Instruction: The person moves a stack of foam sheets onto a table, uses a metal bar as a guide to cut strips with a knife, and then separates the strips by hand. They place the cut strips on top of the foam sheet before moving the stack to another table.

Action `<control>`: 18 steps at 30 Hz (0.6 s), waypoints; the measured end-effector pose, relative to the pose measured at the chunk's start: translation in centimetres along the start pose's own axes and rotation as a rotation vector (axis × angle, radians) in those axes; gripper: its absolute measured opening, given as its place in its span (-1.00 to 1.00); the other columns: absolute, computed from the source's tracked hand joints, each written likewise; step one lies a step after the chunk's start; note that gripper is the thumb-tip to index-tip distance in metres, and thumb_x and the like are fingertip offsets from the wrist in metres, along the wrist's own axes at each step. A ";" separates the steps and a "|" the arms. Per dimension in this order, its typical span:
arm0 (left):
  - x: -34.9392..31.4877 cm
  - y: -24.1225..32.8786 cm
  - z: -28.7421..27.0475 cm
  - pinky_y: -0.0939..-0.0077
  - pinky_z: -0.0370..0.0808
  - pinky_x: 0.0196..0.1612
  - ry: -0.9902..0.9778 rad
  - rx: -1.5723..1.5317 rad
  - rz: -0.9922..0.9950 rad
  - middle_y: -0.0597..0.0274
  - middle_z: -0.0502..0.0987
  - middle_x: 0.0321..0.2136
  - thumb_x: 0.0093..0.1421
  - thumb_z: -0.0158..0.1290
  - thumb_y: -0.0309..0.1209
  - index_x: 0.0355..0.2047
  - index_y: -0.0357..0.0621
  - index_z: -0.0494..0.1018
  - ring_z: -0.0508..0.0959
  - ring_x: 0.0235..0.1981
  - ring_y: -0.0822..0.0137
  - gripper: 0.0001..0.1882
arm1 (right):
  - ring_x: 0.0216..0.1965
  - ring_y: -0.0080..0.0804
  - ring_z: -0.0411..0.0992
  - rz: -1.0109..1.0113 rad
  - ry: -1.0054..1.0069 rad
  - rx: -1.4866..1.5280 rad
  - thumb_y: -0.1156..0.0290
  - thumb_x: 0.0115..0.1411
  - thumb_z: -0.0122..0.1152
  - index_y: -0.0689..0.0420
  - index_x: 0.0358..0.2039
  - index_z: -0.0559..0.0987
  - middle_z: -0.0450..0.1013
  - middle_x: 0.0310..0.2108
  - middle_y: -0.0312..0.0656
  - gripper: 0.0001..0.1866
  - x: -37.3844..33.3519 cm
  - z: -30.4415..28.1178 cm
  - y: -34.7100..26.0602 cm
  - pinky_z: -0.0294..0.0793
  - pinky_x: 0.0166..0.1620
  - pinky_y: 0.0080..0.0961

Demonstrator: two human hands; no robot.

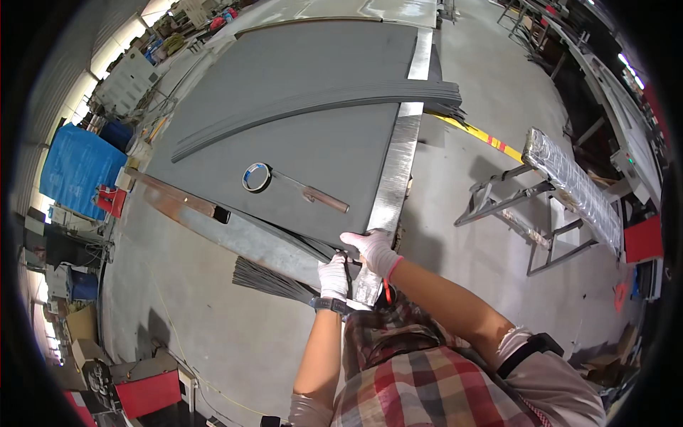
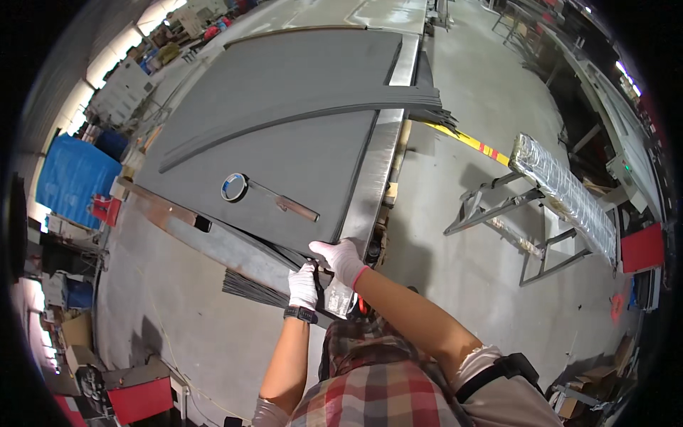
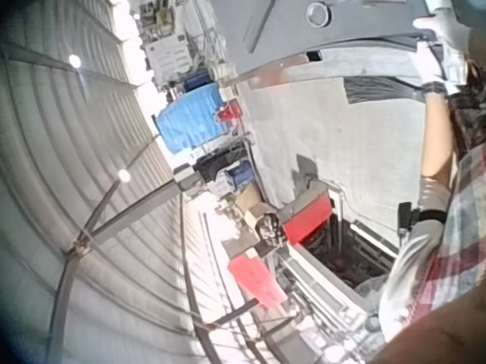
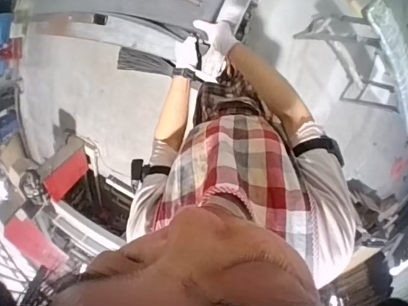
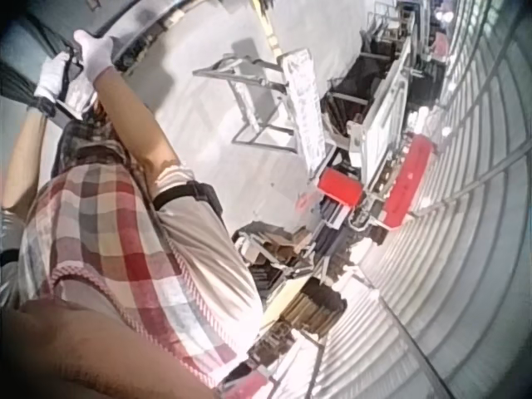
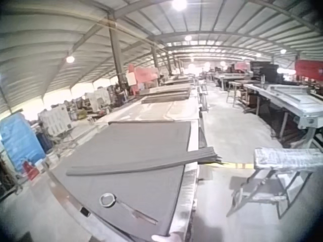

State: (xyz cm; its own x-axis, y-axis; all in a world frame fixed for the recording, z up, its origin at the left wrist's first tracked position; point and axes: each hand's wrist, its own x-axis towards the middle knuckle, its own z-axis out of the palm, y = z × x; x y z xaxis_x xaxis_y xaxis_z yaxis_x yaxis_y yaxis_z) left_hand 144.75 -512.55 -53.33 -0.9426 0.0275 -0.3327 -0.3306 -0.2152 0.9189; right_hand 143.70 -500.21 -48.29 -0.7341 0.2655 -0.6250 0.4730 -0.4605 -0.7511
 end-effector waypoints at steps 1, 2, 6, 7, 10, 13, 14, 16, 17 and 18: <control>-0.9 1.7 1.2 0.54 0.41 -0.41 -0.024 0.042 -0.053 0.33 0.52 -0.50 0.15 0.02 -0.49 -0.40 -0.24 0.51 0.44 -0.53 0.47 -0.90 | -0.40 -0.36 0.45 0.018 -0.023 -0.021 0.20 -0.15 0.49 0.25 -0.31 0.56 0.52 -0.34 -0.14 -0.53 1.4 -0.3 0.4 0.43 -0.27 -0.38; -1.4 1.4 1.9 0.54 0.41 -0.41 -0.036 0.040 -0.059 0.33 0.52 -0.50 0.15 0.02 -0.49 -0.40 -0.24 0.51 0.44 -0.53 0.47 -0.90 | -0.40 -0.36 0.45 0.016 -0.009 -0.019 0.20 -0.15 0.49 0.25 -0.31 0.56 0.52 -0.34 -0.14 -0.53 2.2 -1.3 1.1 0.43 -0.27 -0.38; -3.8 -2.2 0.1 0.52 0.46 -0.35 -0.189 0.016 -0.174 0.25 0.52 -0.46 0.15 -0.05 -0.44 -0.32 -0.24 0.43 0.50 -0.45 0.39 -0.85 | -0.46 -0.34 0.45 0.232 -0.018 -0.212 0.11 -0.16 0.50 0.25 -0.29 0.56 0.50 -0.35 -0.11 -0.46 0.2 -0.2 -0.9 0.45 -0.32 -0.34; -5.8 -1.3 2.1 0.52 0.45 -0.32 -0.134 -0.095 -0.203 0.26 0.52 -0.46 0.14 -0.03 -0.45 -0.34 -0.23 0.46 0.49 -0.44 0.41 -0.86 | -0.46 -0.35 0.44 0.143 -0.046 -0.197 0.09 -0.15 0.49 0.24 -0.27 0.57 0.50 -0.36 -0.12 -0.45 0.8 -1.3 -0.8 0.45 -0.33 -0.35; -11.3 -1.6 2.8 0.49 0.44 -0.22 -0.113 -0.467 -0.339 0.25 0.53 -0.45 0.18 -0.03 -0.41 -0.34 -0.28 0.48 0.51 -0.39 0.41 -0.82 | -0.35 -0.38 0.45 0.130 -0.077 -0.265 -0.09 -0.11 0.40 0.27 -0.22 0.56 0.52 -0.38 -0.15 -0.34 -0.8 -1.9 -2.6 0.44 -0.27 -0.39; -16.8 -0.5 5.8 0.47 0.42 -0.16 -0.460 0.220 -0.061 0.20 0.51 -0.29 0.16 -0.07 -0.42 -0.21 -0.23 0.44 0.49 -0.24 0.37 -0.78 | -0.30 -0.23 0.50 0.006 -0.514 -0.612 -0.13 -0.04 0.29 0.32 -0.19 0.54 0.53 -0.36 -0.04 -0.31 -4.4 -4.8 -1.3 0.45 -0.23 -0.32; -17.8 0.0 7.7 0.46 0.42 -0.13 -0.623 0.347 0.080 0.21 0.49 -0.23 0.18 -0.07 -0.43 -0.16 -0.21 0.43 0.48 -0.20 0.38 -0.76 | -0.28 -0.19 0.51 -0.293 -0.544 -0.885 -0.08 -0.01 0.26 0.33 -0.18 0.53 0.54 -0.37 -0.01 -0.35 -6.4 -7.0 -0.8 0.44 -0.23 -0.28; -18.6 -3.2 7.6 0.42 0.40 -0.04 -0.558 -0.346 -0.741 0.20 0.44 -0.11 0.20 -0.02 -0.41 -0.02 -0.18 0.36 0.45 -0.10 0.36 -0.67 | -0.23 -0.17 0.51 -0.017 -0.811 -1.156 0.11 0.01 0.20 0.35 -0.13 0.48 0.54 -0.32 0.04 -0.44 -10.0 -10.0 -4.1 0.44 -0.21 -0.26; -18.3 -3.3 6.3 0.38 0.33 0.08 -0.738 -0.331 -0.761 0.16 0.40 -0.04 0.16 0.09 -0.25 0.10 -0.17 0.24 0.40 0.00 0.30 -0.45 | -0.31 -0.30 0.46 -0.032 -0.869 -1.151 0.31 0.03 0.17 0.31 -0.07 0.40 0.49 -0.30 0.05 -0.52 -11.1 -12.8 -4.7 0.42 -0.19 -0.37; -18.8 -0.1 8.2 0.28 0.32 0.12 -0.837 -0.317 -0.568 0.11 0.36 0.01 0.06 0.17 -0.11 0.12 -0.19 0.21 0.37 0.04 0.23 -0.30 | -0.32 -0.33 0.45 -0.103 -0.818 -0.944 0.29 0.07 0.15 0.24 -0.01 0.38 0.49 -0.32 -0.01 -0.52 -13.0 -16.5 -5.9 0.42 -0.20 -0.39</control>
State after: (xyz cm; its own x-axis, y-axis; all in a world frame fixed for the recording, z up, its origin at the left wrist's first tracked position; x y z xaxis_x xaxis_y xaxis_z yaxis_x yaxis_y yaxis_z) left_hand 162.12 -505.06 -45.41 -0.4253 0.8417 -0.3328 -0.8191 -0.2015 0.5372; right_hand 158.47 -487.00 -39.20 -0.7156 -0.4942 -0.4936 0.3112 0.4070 -0.8588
